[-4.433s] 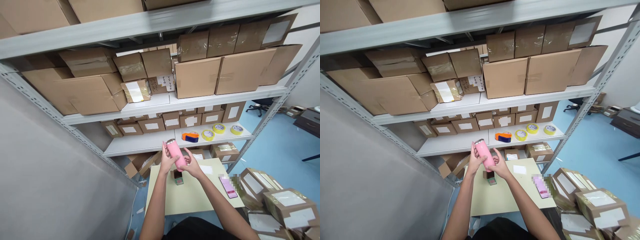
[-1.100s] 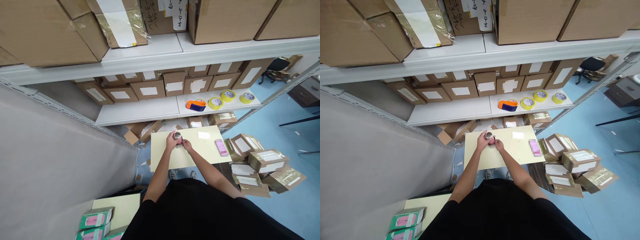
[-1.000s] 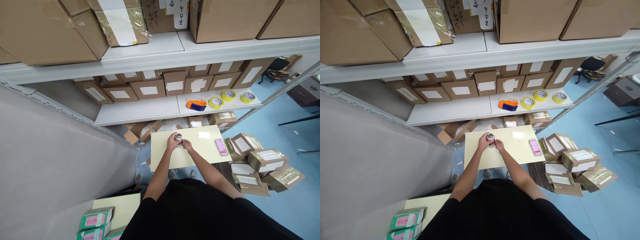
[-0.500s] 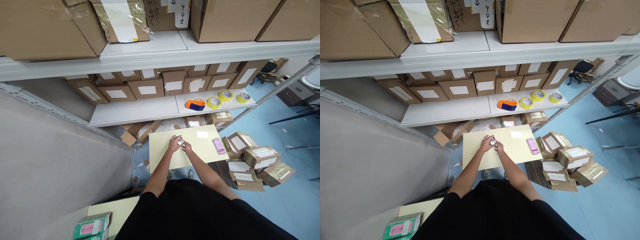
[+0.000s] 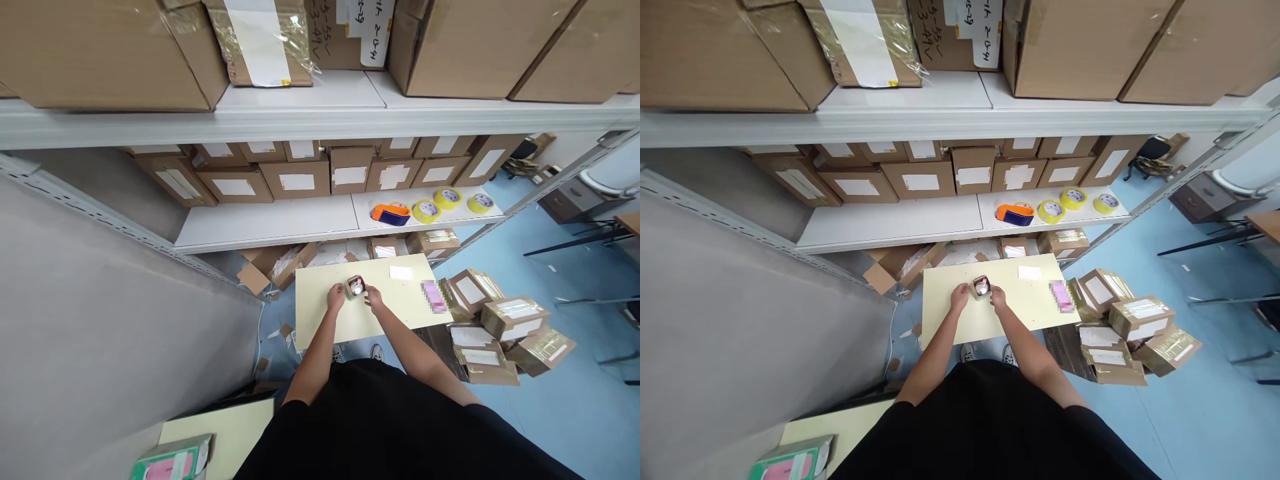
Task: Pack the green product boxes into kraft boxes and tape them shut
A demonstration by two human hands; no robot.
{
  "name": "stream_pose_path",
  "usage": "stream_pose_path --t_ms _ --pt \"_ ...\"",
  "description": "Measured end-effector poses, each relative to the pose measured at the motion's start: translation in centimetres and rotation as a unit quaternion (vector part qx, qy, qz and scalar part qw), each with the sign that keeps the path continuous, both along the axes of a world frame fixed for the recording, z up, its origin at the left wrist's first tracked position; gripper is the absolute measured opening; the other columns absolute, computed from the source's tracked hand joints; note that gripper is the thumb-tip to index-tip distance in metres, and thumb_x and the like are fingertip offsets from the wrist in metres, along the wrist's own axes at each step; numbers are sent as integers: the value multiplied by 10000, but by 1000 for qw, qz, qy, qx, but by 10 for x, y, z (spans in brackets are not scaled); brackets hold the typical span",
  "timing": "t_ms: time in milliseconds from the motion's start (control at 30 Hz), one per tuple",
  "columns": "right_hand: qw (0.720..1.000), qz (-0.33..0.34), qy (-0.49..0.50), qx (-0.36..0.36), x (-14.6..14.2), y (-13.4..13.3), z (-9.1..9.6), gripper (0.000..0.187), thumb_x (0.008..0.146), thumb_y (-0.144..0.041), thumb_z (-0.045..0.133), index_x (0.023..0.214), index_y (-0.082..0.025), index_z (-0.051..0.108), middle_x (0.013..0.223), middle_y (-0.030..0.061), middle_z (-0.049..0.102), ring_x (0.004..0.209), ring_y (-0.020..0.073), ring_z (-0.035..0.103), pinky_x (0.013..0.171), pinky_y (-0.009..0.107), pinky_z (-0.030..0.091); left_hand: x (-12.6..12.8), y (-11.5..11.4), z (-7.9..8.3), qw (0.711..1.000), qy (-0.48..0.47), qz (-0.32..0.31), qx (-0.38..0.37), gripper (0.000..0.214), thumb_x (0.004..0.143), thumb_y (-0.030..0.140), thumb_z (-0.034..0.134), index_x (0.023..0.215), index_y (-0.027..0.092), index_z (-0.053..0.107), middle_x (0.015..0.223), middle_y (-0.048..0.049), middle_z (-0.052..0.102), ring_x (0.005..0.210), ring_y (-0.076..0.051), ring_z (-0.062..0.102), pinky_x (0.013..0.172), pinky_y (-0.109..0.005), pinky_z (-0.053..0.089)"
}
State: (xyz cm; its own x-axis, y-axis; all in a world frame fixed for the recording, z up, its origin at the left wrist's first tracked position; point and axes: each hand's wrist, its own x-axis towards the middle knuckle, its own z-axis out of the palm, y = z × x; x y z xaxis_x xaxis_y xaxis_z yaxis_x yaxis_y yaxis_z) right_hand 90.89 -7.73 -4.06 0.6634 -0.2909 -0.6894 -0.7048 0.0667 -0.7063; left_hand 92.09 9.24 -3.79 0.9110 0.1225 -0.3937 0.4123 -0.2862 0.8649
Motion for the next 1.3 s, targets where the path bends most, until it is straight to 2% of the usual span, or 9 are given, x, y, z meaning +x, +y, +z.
stream_pose_path --t_ms 67,200,400,600,733,900,1000,1167,1300 --pt "1000 11 -4 -8 -3 2 1 494 795 -648 618 1068 -245 701 1041 71 712 854 198 642 680 280 518 -1 -4 -8 999 2 -33 -32 443 824 416 766 1202 189 732 1207 -142 759 1228 -326 662 1102 -475 456" --pt "999 31 -12 -12 -8 2 4 497 768 -638 676 1065 -240 699 1058 74 718 842 185 651 684 278 510 10 -15 -15 995 -1 -62 -82 596 743 391 828 1279 169 692 1240 -155 741 1208 -324 665 1086 -479 468" --pt "999 44 -29 13 -14 -14 14 457 745 -476 763 1132 -237 716 1075 74 735 846 184 686 718 288 533 29 -7 -18 988 4 -100 -116 580 661 198 812 1226 185 682 1202 -105 737 1035 -258 711 988 -414 536" --pt "996 32 -75 27 -22 -23 19 559 757 -434 700 1286 -252 681 1211 80 711 1008 203 673 799 299 540 25 -3 -17 988 -12 -101 -119 607 598 89 805 1178 195 660 1303 -115 685 1210 -280 639 1013 -398 516" --pt "994 36 -94 38 -23 -22 19 615 759 -436 688 1347 -259 649 1271 80 705 1063 210 666 827 306 530 19 -6 -13 988 -21 -95 -123 638 591 97 834 1192 203 647 1325 -112 665 1179 -263 647 1011 -399 511" --pt "994 38 -83 68 -20 -16 19 547 807 -463 672 1324 -285 658 1283 71 716 1127 234 676 859 330 534 21 -6 -6 977 -46 -113 -174 488 598 110 799 1057 204 662 1199 -68 696 1098 -240 657 953 -362 526" --pt "992 35 -90 82 -20 -17 18 512 828 -504 661 1296 -296 671 1330 69 699 1157 241 678 876 335 539 21 -2 -4 972 -53 -126 -192 442 581 99 783 1000 193 675 1165 -71 708 1118 -250 651 964 -354 518" --pt "991 57 -116 33 -23 -17 11 507 780 -497 694 1236 -274 687 1242 66 732 1110 248 669 834 328 545 16 6 -7 967 -61 -126 -210 597 580 102 793 1159 211 699 1350 -106 668 1236 -289 615 1038 -398 495" --pt "989 57 -136 -16 -24 -11 2 516 751 -495 661 1206 -253 678 1171 51 745 1009 236 671 782 326 546 14 3 -14 968 -75 -131 -200 527 589 127 817 1105 180 730 1317 -120 686 1207 -292 644 1062 -423 500"
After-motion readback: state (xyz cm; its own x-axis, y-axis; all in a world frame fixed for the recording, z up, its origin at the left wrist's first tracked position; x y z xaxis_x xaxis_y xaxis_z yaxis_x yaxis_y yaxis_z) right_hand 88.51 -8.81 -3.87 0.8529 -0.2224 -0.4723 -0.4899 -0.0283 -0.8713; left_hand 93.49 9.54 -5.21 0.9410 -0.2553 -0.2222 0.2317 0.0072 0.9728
